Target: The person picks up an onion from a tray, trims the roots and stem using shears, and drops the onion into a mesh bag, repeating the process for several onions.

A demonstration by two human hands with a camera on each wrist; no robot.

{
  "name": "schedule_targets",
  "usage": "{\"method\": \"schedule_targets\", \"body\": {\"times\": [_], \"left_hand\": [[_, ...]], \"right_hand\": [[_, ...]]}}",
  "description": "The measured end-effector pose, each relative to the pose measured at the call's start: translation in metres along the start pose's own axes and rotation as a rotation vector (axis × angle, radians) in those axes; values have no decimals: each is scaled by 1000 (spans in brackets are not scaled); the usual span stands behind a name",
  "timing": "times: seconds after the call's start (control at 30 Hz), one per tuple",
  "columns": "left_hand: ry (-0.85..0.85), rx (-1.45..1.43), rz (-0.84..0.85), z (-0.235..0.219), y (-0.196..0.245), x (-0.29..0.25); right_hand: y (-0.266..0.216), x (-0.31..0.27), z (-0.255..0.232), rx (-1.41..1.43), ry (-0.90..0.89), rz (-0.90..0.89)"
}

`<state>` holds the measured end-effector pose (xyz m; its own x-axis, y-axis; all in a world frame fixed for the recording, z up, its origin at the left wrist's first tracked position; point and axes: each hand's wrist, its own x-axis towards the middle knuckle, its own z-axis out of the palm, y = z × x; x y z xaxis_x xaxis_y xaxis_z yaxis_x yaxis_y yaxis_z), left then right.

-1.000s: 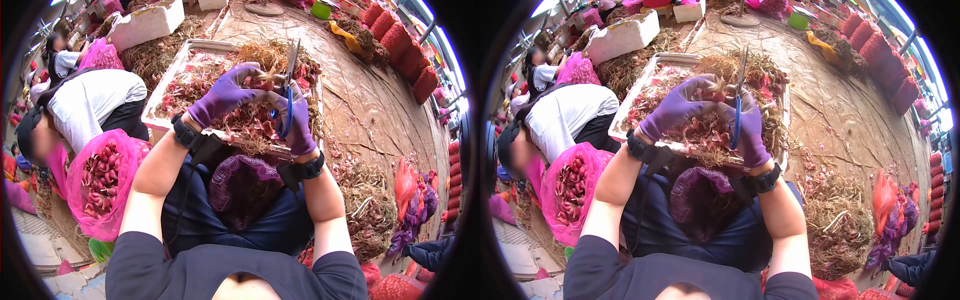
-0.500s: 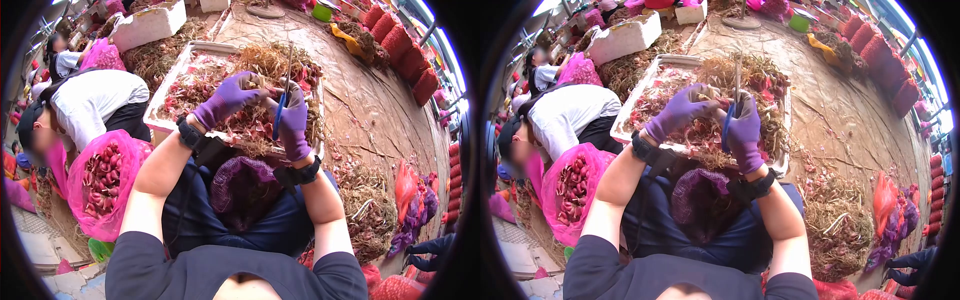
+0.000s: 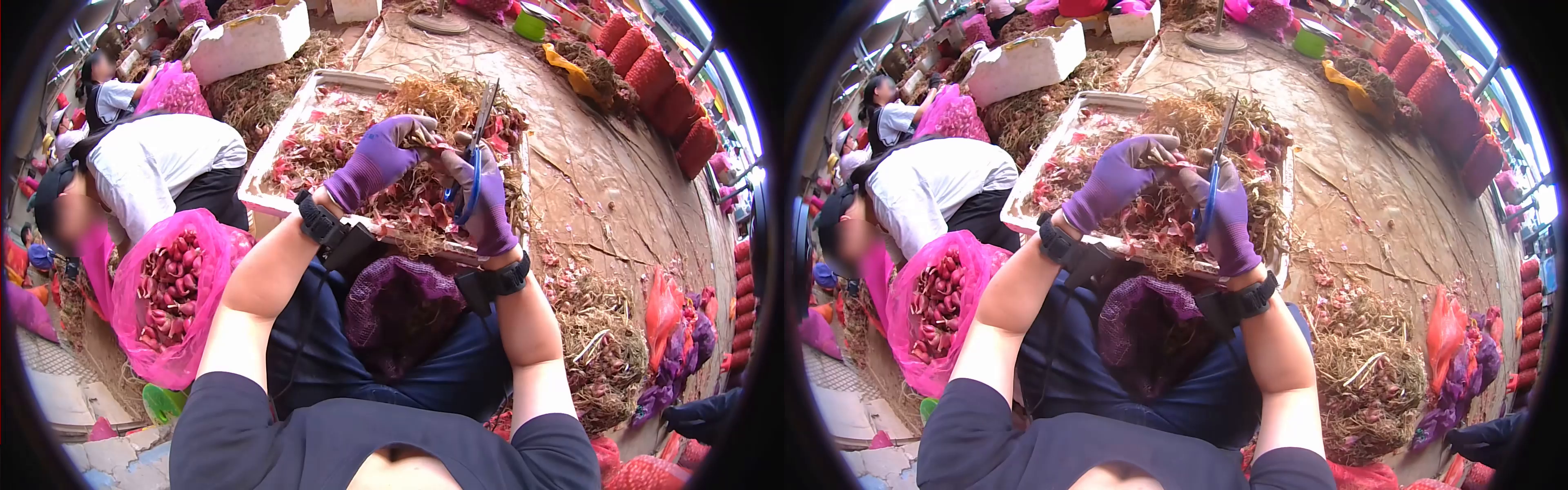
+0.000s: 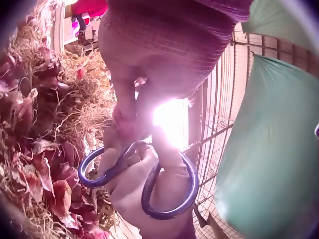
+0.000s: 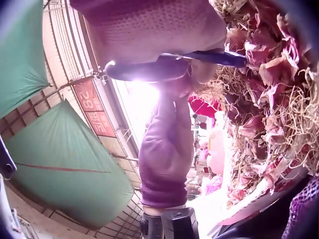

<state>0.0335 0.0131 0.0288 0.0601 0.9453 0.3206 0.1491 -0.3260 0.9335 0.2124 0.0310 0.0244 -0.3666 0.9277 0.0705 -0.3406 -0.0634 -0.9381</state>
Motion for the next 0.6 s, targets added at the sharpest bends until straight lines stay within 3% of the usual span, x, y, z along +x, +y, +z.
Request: {"method": "schedule_targets", "body": {"times": [0.1, 0.13, 0.2, 0.23, 0.27, 0.3, 0.37, 0.43, 0.5, 0.6], "left_hand": [[-145, 128, 113, -6, 10, -1], [-144, 127, 115, -4, 6, -1], [-21, 126, 213, 4, 1, -2], [-19, 125, 217, 5, -1, -1], [87, 341, 282, 7, 2, -2], [195, 556, 345, 10, 5, -3], [184, 540, 259, 12, 11, -4], [122, 338, -135, 9, 14, -7], [49, 265, -165, 0, 9, -7], [21, -193, -319, -3, 7, -10]], "right_hand": [[-4, 0, 0, 30, -42, -6], [2, 6, -8, 81, -142, 30], [3, 7, -10, 128, -241, 66], [5, 5, -6, 155, -126, 45], [6, 3, -3, 182, -9, 26], [8, 4, -4, 178, -8, 25], [12, 7, -6, 284, -48, 88], [14, 3, -2, 412, -94, 27], [14, 0, -2, 417, -84, 90], [19, 0, -10, 336, -165, 43]]}}
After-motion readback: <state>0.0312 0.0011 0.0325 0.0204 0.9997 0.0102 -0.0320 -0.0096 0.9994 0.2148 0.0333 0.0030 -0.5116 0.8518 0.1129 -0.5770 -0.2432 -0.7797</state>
